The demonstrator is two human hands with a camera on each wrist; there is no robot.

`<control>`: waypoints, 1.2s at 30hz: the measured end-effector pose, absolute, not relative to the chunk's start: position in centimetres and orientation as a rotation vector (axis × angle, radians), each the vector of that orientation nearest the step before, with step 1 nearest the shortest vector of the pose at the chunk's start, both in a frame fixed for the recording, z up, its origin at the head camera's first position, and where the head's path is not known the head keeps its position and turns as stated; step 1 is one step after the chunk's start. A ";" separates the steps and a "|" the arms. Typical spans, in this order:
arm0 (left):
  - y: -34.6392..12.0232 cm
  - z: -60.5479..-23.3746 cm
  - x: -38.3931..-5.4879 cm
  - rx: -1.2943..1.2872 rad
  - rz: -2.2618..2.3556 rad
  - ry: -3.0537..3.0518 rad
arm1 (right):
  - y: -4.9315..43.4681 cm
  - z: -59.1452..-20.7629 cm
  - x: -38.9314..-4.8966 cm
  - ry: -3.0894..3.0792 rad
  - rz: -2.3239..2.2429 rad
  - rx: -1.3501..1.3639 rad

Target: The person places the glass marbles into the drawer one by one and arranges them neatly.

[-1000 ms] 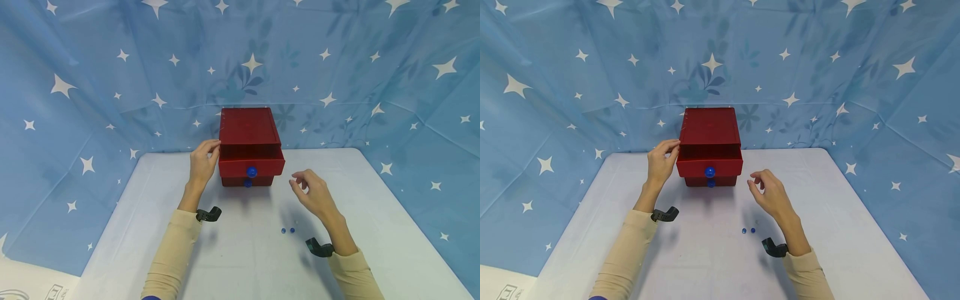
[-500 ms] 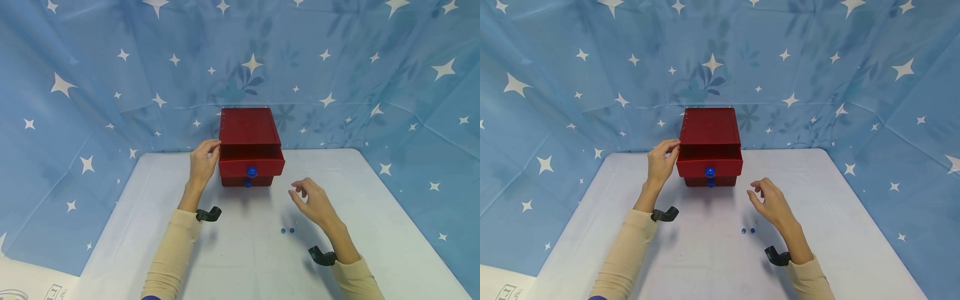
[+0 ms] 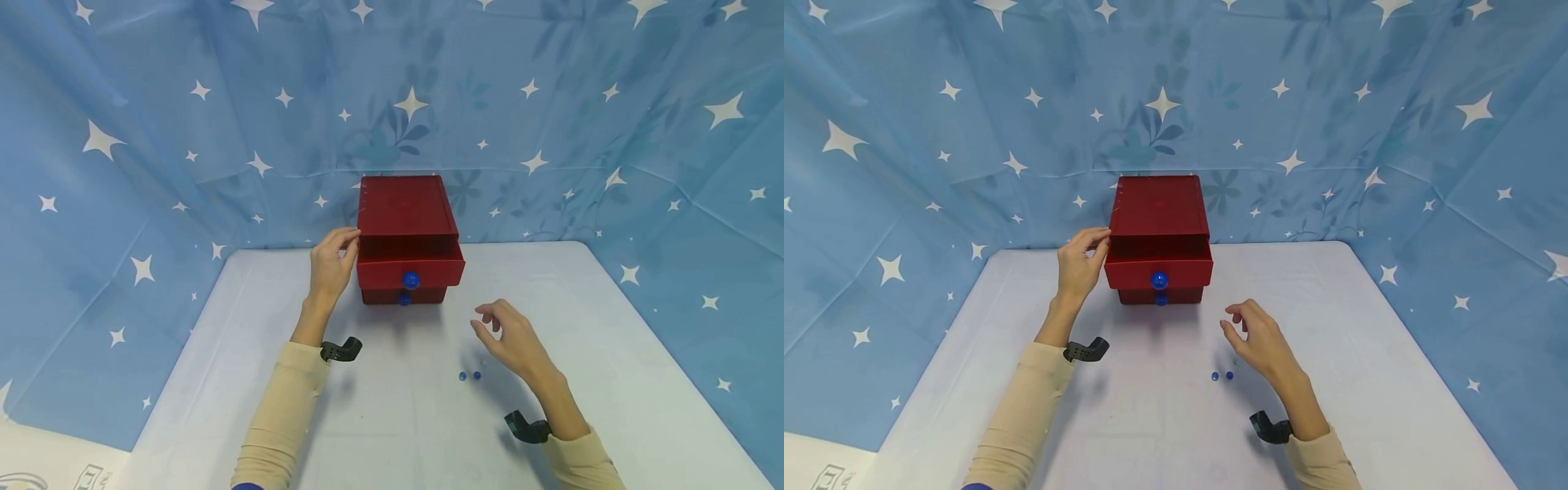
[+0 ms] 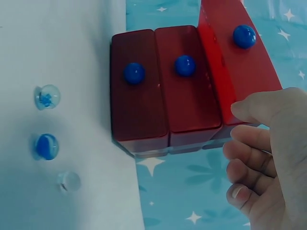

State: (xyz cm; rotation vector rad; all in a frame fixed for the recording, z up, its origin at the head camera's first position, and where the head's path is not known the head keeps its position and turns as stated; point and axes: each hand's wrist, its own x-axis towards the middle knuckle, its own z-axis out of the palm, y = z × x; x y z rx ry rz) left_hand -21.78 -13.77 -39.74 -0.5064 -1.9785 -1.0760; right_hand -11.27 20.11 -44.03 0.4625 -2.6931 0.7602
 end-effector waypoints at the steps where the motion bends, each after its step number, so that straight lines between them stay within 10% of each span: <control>1: -13.8 -39.8 -21.8 -0.508 -1.077 -1.973 | 20.1 -44.1 -11.2 -2.703 0.760 0.460; 36: -13.8 -39.7 -21.8 -0.508 -1.078 -1.997 | 20.3 -48.2 -9.4 -2.770 0.794 0.607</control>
